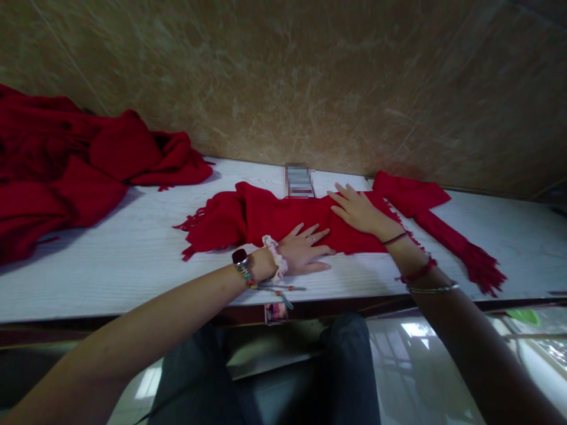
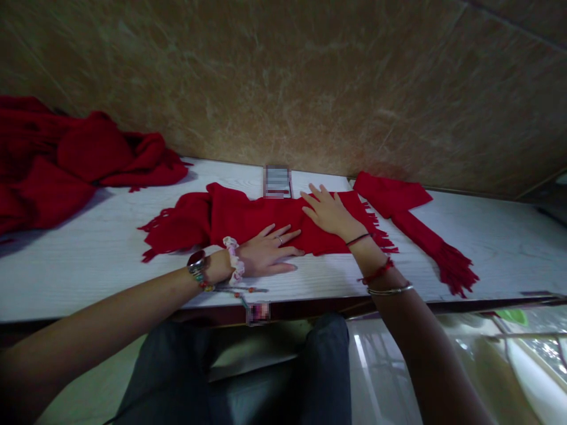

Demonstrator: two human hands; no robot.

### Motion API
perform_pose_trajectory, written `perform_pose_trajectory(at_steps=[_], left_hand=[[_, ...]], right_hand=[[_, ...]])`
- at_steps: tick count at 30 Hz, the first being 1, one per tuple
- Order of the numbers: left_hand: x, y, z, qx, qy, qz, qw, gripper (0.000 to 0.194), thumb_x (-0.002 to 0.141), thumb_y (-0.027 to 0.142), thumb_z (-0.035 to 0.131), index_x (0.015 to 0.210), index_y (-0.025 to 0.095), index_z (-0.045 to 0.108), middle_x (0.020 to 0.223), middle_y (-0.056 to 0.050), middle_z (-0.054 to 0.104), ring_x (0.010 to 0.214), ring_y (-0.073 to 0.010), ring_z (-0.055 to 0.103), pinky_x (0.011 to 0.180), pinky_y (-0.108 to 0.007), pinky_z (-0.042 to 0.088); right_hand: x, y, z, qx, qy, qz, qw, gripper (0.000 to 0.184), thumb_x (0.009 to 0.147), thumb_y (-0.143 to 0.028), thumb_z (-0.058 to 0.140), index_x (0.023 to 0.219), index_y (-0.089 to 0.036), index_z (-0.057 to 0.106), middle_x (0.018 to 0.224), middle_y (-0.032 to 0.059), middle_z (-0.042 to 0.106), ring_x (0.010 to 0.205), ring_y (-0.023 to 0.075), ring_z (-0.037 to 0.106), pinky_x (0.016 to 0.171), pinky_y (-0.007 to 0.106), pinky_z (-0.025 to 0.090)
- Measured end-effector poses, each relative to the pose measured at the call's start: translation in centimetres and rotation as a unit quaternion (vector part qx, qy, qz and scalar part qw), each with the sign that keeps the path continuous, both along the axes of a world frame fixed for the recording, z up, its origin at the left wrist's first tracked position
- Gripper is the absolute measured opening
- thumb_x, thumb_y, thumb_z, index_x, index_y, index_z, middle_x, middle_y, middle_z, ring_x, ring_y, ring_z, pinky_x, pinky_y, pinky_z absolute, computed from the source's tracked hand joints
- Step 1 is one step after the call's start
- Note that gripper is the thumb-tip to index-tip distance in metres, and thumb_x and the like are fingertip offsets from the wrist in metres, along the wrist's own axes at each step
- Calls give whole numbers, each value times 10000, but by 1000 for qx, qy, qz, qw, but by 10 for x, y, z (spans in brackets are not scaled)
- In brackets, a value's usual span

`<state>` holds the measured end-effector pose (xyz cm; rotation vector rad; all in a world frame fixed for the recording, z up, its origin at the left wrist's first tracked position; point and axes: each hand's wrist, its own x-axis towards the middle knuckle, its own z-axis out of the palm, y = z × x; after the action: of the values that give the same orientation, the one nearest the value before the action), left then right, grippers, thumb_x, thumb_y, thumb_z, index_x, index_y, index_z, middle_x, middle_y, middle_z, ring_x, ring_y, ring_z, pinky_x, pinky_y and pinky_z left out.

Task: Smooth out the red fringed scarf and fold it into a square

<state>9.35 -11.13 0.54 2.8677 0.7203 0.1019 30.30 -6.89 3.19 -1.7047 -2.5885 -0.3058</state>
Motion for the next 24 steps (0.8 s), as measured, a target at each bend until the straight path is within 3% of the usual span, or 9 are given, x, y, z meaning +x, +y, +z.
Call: perform_pose_trajectory(at_steps=[4,9,12,16,18,21,24], left_hand=[[0,1,-1,-8,4,17,1000,450,844,531,374,1244,334,432,1436,-75,207,1293,-386,113,962,-621,129],[-1,-1,-2,-10,-4,29,1000,449,836,535,388,1243,348,436,1436,-56,212,1293,-391,102,954,-636,124],[-1,-2,-3,-9,-9,35,999,454,829,540,397,1240,352,439,1436,-51,215,1291,-395,111,952,-640,126],[-1,-3,-2,-3,-5,33,999,465,832,535,393,1261,355,415,1434,-59,217,1286,-402,120,953,-636,131],[-1,-3,-2,0,0,32,999,468,837,530,385,1266,345,413,1435,-66,211,1285,-407,115,955,-630,135],[-2,-3,-2,2,1,33,999,476,838,529,384,1273,338,405,1436,-68,209,1286,-404,114,954,-628,138],[-2,-3,-3,8,-4,34,999,485,839,534,378,1282,337,392,1433,-66,219,1287,-395,127,953,-627,140]], right_hand=[[3,10,-13,-82,9,-6,997,452,902,-369,230,1324,-252,344,1424,76,275,1295,299,215,955,610,250],[42,38,-16,-31,69,-121,990,478,888,-357,254,1318,-182,365,1387,130,334,1264,314,285,972,554,289],[42,35,-12,12,87,-81,993,497,886,-367,269,1329,-154,348,1408,137,289,1286,305,235,995,521,277],[25,13,-14,-67,56,17,996,450,900,-388,249,1326,-274,340,1432,57,255,1306,267,193,988,573,228],[24,8,-15,-96,47,11,994,436,904,-376,238,1315,-287,356,1432,45,256,1306,260,193,987,588,211],[30,8,-10,-77,67,-39,994,449,896,-320,267,1321,-209,361,1409,88,299,1291,251,243,999,547,245],[30,4,-2,-35,105,9,994,454,866,-277,344,1302,-161,397,1367,99,374,1257,216,326,1021,446,287]])
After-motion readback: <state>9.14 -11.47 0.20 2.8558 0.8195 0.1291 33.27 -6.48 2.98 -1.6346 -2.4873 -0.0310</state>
